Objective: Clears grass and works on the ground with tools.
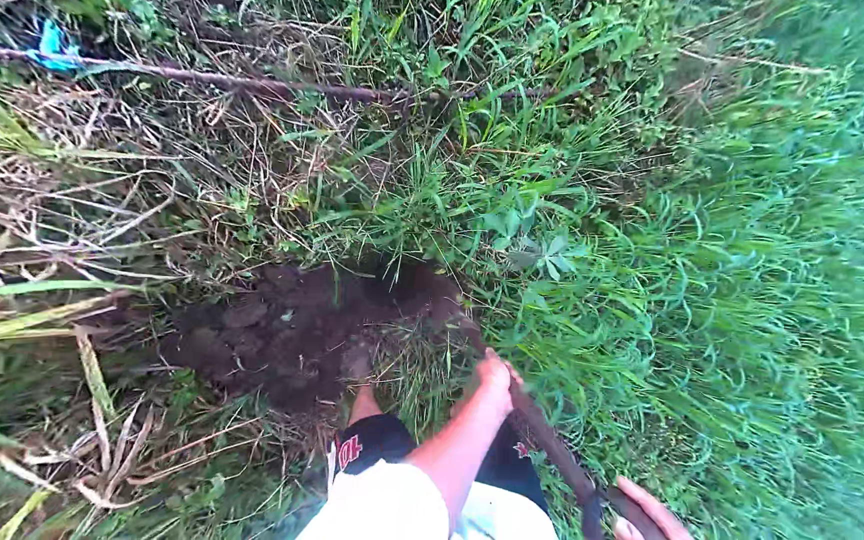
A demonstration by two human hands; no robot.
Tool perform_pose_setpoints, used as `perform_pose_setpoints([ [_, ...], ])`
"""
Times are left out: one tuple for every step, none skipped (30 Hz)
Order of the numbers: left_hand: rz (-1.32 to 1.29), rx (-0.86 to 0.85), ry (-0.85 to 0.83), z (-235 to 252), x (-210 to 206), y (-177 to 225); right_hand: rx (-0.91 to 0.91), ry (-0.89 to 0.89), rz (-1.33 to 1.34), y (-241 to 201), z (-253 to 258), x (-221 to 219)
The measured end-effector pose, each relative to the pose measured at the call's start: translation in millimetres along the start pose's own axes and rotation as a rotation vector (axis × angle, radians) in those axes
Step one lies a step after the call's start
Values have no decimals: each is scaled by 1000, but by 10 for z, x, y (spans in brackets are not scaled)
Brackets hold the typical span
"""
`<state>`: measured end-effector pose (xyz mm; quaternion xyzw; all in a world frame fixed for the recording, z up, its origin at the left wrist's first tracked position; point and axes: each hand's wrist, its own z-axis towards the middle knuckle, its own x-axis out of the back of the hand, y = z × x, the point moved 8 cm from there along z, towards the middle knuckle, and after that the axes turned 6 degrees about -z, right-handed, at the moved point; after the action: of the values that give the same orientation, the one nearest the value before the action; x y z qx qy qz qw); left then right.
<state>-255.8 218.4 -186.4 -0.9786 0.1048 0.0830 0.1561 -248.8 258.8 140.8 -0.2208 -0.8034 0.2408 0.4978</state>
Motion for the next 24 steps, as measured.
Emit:
perform_pose_setpoints([
  [73, -8, 17, 154, 14, 99, 26, 53, 37, 58, 120, -186],
  [130, -19, 31, 308, 13, 218, 43, 96, 65, 106, 245, -333],
  [167, -25, 48, 435, 12, 344, 41, 108, 74, 140, 357, -450],
  [188, -24, 72, 527, 22, 428, 23, 107, 70, 164, 436, -523],
  [205, -22, 92, 605, 21, 460, -12, 104, 54, 184, 496, -547],
  [224, -22, 109, 672, 10, 474, -50, 105, 48, 204, 561, -550],
  [249, -25, 120, 740, -10, 494, -88, 95, 41, 229, 635, -554],
  [273, -35, 136, 815, -35, 521, -115, 90, 21, 262, 717, -559],
  [290, -47, 148, 894, -75, 551, -131, 88, 2, 307, 806, -557],
  [295, -55, 160, 967, -131, 576, -137, 89, -17, 362, 906, -538],
  [302, -57, 168, 1029, -180, 588, -140, 94, -28, 420, 1006, -514],
  [315, -62, 180, 1085, -217, 599, -140, 98, -35, 474, 1102, -492],
  [338, -74, 200, 1143, -272, 627, -127, 103, -36, 526, 1214, -463],
  [363, -88, 223, 1198, -346, 659, -106, 108, -36, 579, 1338, -423],
  [388, -94, 248, 1221, -413, 676, -83, 110, -45, 638, 1441, -374],
  [414, -93, 274, 1225, -462, 680, -75, 109, -47, 713, 1515, -326],
  [456, -91, 297, 1225, -505, 685, -81, 103, -33, 797, 1572, -291],
  [507, -91, 312, 1247, -542, 701, -95, 91, -16, 884, 1627, -269],
  [554, -101, 323, 1299, -583, 738, -105, 80, 4, 975, 1698, -257],
  [577, -121, 328, 1347, -654, 779, -110, 67, 20, 1070, 1787, -246],
  [576, -147, 320, 1396, -714, 788, -119, 57, 32, 1177, 1869, -229],
  [568, -167, 292, 1418, -758, 778, -128, 49, 45, 1291, 1936, -209],
  [586, -230, 265, 1441, -780, 762, -131, 38, 63, 1406, 1997, -202],
  [644, -355, 238, 1363, -830, 782, -122, 26, 82, 1513, 2063, -205],
])
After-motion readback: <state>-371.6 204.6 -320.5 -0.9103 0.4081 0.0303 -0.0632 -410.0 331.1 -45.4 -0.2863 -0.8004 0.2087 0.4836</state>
